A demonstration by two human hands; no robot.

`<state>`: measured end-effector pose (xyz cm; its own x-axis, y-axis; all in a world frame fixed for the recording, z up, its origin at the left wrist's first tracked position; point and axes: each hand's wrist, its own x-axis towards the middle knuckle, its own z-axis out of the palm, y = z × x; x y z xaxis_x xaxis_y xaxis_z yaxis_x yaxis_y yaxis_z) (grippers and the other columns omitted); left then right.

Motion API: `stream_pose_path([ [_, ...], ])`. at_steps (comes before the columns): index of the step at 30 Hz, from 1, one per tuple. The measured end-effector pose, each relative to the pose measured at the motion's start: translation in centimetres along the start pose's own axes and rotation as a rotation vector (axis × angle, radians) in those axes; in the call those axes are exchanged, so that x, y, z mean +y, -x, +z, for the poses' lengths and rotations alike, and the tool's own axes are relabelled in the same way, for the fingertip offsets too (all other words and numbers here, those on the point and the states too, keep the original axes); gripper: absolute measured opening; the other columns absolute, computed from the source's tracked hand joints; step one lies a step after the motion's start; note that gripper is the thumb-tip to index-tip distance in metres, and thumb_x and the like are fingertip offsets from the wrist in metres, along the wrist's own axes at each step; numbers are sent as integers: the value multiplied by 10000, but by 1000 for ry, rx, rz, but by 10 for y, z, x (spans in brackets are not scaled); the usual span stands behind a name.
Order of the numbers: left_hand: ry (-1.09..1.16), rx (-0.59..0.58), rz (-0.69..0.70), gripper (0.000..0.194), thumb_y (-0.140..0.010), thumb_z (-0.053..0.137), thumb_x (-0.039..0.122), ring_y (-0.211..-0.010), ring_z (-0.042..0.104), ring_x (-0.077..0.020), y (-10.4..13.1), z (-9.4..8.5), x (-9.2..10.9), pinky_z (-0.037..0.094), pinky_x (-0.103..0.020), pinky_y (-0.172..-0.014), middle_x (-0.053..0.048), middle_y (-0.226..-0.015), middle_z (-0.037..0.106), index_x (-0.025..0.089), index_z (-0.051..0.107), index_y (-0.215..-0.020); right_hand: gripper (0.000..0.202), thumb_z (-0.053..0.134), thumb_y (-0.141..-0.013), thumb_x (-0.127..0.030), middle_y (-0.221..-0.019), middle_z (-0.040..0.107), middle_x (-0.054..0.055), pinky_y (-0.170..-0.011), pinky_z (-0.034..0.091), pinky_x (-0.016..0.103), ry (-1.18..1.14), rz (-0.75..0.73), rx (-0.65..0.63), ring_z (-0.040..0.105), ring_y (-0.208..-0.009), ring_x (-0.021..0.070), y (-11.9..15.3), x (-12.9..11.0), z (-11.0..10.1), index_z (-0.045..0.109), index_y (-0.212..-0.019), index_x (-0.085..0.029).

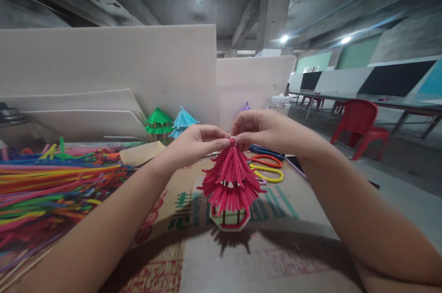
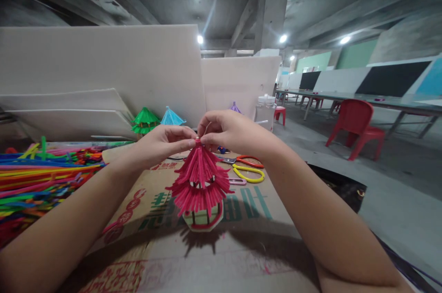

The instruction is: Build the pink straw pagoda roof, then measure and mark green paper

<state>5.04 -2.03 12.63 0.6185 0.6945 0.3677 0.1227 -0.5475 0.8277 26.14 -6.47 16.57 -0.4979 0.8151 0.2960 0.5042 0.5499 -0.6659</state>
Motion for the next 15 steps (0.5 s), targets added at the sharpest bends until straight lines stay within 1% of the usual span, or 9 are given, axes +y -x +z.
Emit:
stream_pose_path([
  [4, -40, 1, 57, 290, -824, 718, 414, -877, 642, -187, 2, 3, 4, 476, -275, -766, -72, -936, 730, 132, 744, -892, 54, 627, -838, -186, -771, 686, -4, -703, 543, 270, -118, 15, -76, 675, -729, 131, -4, 7, -4, 587, -876, -187],
  [7, -22, -7, 67, 295, -826, 721, 417, -864, 653, -182, 0, 4, 0, 481, -273, -768, -73, -929, 738, 132, 745, -895, 72, 651, -835, -211, -756, 690, -8, -697, 546, 270, -167, 18, -103, 684, -714, 131, -6, 12, -6, 589, -859, -186],
  [11, 46, 11, 8, 328, -803, 750, 430, -832, 664, -176, -5, 2, -9, 497, -273, -733, -72, -901, 738, 130, 731, -933, 86, 651, -841, -243, -734, 691, -2, -680, 536, 269, -116, 32, -50, 680, -705, 135, -8, 11, -4, 594, -834, -180],
  [13, 73, 12, 11, 339, -794, 769, 418, -868, 675, -177, -5, -1, -11, 512, -276, -764, -71, -956, 744, 142, 720, -985, 125, 664, -835, -279, -722, 687, 4, -669, 524, 269, -59, 53, -21, 672, -701, 140, -8, 11, -3, 596, -816, -176],
  [15, 78, -11, 20, 369, -807, 765, 407, -959, 683, -191, -4, -4, -10, 522, -284, -823, -78, -1061, 745, 163, 712, -1078, 173, 677, -827, -326, -716, 686, 12, -656, 505, 267, 11, 72, -1, 663, -694, 145, -10, 11, -2, 605, -804, -170],
])
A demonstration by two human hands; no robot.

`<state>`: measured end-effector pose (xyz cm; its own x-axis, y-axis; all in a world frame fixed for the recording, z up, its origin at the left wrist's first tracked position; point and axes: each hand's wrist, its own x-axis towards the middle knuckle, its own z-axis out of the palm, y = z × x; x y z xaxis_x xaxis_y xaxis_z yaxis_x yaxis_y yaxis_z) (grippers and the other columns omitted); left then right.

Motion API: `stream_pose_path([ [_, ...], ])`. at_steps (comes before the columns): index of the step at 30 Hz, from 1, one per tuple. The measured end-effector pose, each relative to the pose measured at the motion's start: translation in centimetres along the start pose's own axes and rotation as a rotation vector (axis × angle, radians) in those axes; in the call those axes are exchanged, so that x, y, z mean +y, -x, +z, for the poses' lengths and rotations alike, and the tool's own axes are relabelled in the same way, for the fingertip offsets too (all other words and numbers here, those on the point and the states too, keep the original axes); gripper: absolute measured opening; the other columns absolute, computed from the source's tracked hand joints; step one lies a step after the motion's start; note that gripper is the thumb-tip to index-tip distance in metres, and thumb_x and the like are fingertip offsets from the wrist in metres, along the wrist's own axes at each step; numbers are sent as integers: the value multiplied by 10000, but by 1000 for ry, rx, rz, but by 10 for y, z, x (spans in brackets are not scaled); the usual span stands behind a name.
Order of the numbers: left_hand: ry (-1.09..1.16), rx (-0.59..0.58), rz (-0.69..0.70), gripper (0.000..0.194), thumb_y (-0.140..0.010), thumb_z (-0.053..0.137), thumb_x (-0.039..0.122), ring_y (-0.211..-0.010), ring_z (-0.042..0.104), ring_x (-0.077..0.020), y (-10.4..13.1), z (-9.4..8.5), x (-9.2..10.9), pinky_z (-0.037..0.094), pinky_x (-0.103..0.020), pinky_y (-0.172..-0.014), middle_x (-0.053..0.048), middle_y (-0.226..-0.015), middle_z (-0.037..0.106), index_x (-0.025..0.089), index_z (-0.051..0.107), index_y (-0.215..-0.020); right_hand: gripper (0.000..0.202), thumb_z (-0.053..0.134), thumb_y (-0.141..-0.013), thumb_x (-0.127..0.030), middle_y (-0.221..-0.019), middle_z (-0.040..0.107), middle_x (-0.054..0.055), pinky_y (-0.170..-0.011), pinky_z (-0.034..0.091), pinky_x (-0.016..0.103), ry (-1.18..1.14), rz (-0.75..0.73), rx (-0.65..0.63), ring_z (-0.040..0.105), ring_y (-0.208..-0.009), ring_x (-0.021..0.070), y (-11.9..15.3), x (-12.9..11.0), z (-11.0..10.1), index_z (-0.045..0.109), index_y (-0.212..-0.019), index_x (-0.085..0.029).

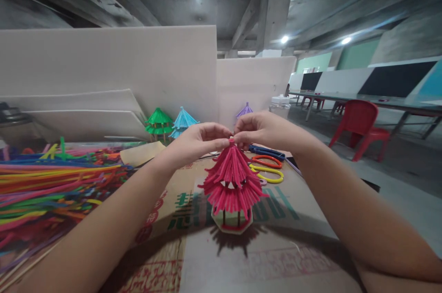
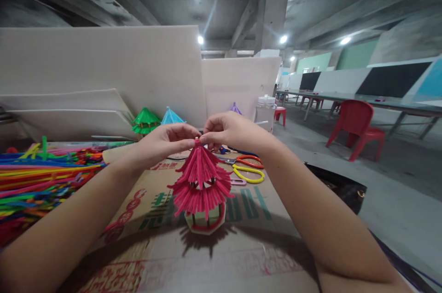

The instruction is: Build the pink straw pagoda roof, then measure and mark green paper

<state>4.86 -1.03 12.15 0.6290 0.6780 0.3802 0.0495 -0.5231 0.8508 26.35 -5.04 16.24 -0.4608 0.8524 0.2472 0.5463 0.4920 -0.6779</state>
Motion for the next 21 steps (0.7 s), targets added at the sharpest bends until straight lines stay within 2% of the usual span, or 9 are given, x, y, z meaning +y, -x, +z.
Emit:
stream_pose_path([
  [4, -134, -49, 21, 389, -885, 684, 397, -1106, 659, -218, 5, -5, 8, 512, -283, -889, -81, -1207, 721, 200, 692, -1220, 279, 638, -855, -437, -721, 700, 30, -599, 419, 260, 252, 0, 90, 626, -661, 143, -2, 3, 3, 647, -793, -165],
  [7, -294, -11, 89, 341, -900, 658, 400, -1081, 660, -216, 7, -6, 13, 497, -280, -896, -66, -1157, 734, 206, 724, -1173, 315, 607, -875, -466, -742, 709, 34, -580, 362, 263, 418, -22, 160, 591, -648, 135, 2, 0, 4, 675, -803, -167],
  [10, -361, 10, 110, 304, -898, 651, 405, -1027, 664, -216, 7, -4, 15, 490, -291, -882, -67, -1072, 741, 183, 751, -1081, 292, 579, -898, -432, -752, 715, 31, -587, 359, 266, 455, -47, 121, 593, -658, 137, 10, -7, 0, 695, -836, -172],
  [17, -118, -96, 37, 288, -879, 661, 360, -1009, 659, -208, 9, -3, 18, 505, -299, -868, -86, -1099, 723, 160, 721, -1078, 253, 565, -902, -389, -752, 712, 29, -610, 417, 263, 334, -69, -19, 627, -688, 155, 19, -17, -7, 708, -881, -181],
  [21, -64, -81, 19, 268, -854, 694, 388, -898, 648, -175, 8, -2, 18, 497, -273, -794, -69, -985, 721, 150, 722, -974, 249, 568, -904, -395, -747, 697, 22, -621, 425, 263, 322, -67, -32, 623, -694, 152, 16, -15, -5, 687, -869, -179],
])
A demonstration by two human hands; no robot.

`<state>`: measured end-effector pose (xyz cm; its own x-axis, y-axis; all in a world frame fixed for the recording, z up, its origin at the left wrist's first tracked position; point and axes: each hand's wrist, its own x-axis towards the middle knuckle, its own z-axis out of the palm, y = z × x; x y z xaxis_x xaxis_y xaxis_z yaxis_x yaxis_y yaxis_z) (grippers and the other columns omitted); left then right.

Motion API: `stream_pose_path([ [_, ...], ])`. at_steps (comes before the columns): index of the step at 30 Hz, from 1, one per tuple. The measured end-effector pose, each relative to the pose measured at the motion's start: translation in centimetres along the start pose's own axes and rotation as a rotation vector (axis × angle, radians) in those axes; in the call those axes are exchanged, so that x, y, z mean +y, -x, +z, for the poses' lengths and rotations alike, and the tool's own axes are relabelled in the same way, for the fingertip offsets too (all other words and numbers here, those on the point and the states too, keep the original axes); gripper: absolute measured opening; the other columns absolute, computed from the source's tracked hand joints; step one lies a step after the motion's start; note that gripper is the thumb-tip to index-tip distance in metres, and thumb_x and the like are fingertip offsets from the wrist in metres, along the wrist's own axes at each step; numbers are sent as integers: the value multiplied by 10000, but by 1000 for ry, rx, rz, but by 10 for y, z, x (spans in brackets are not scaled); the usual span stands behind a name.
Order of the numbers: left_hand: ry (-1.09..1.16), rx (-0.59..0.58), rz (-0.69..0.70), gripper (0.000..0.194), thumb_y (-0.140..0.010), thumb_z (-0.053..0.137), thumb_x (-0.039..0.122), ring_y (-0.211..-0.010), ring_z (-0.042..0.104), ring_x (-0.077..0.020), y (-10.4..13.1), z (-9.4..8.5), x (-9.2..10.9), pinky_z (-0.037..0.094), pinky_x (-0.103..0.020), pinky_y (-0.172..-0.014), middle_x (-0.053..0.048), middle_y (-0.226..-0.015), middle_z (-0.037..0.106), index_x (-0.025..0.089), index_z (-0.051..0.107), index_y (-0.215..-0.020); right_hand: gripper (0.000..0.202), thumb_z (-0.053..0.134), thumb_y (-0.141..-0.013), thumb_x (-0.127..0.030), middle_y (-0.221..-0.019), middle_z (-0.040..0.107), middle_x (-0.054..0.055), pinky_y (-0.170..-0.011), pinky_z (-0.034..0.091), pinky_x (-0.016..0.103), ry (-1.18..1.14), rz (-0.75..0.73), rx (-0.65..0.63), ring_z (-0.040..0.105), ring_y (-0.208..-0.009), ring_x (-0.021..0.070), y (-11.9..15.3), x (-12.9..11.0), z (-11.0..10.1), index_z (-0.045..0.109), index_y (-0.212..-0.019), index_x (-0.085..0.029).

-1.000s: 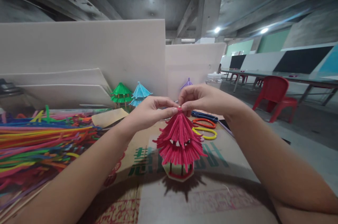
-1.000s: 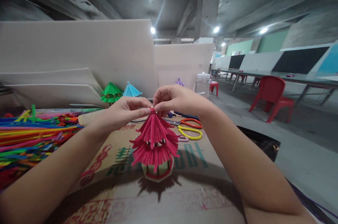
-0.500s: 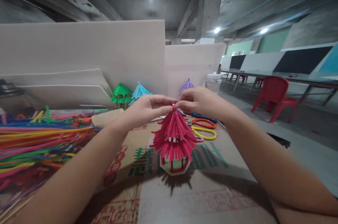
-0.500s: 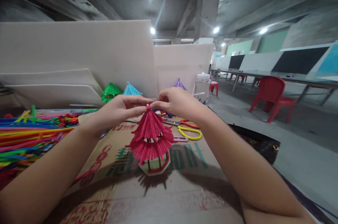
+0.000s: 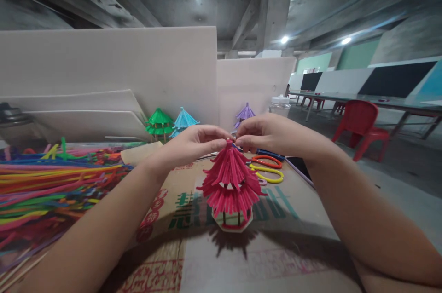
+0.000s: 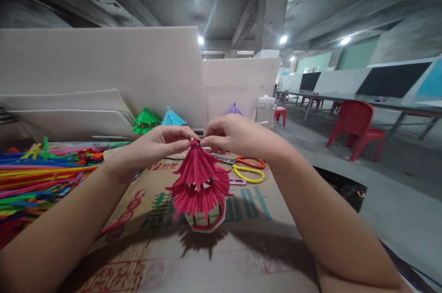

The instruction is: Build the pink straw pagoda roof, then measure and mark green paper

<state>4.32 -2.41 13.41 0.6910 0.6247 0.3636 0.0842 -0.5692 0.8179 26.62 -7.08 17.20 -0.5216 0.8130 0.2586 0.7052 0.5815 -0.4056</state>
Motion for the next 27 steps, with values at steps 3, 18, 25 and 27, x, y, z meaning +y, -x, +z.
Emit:
stream_pose_path([
  [3, 26, 37, -10, 285, -820, 730, 410, -806, 626, -151, -3, 3, -4, 479, -256, -730, -47, -876, 702, 141, 715, -910, 263, 571, -901, -417, -742, 681, 13, -621, 421, 261, -17, 3, -1, 613, -694, 148, -1, 0, 2, 678, -866, -178],
  [18, -283, 324, -13, 283, -814, 708, 443, -748, 624, -172, 1, 13, 3, 452, -269, -654, -40, -799, 707, 159, 714, -825, 266, 581, -895, -435, -810, 726, 27, -641, 441, 282, 25, 25, 26, 647, -732, 177, -6, 5, 9, 700, -905, -197],
  [25, -587, 339, -10, 341, -881, 624, 491, -625, 517, -122, 30, -28, 15, 345, -243, -587, 9, -682, 595, 166, 597, -783, 336, 610, -856, -548, -715, 704, 59, -592, 400, 332, 169, 50, 166, 607, -622, 182, -6, 4, 6, 635, -798, -218],
  [27, -728, 357, -68, 358, -906, 580, 461, -568, 448, -110, 50, -48, 15, 293, -251, -568, 25, -601, 526, 172, 558, -695, 359, 573, -885, -545, -640, 668, 44, -590, 373, 344, 241, 79, 282, 557, -567, 150, -5, 4, 2, 613, -728, -225],
])
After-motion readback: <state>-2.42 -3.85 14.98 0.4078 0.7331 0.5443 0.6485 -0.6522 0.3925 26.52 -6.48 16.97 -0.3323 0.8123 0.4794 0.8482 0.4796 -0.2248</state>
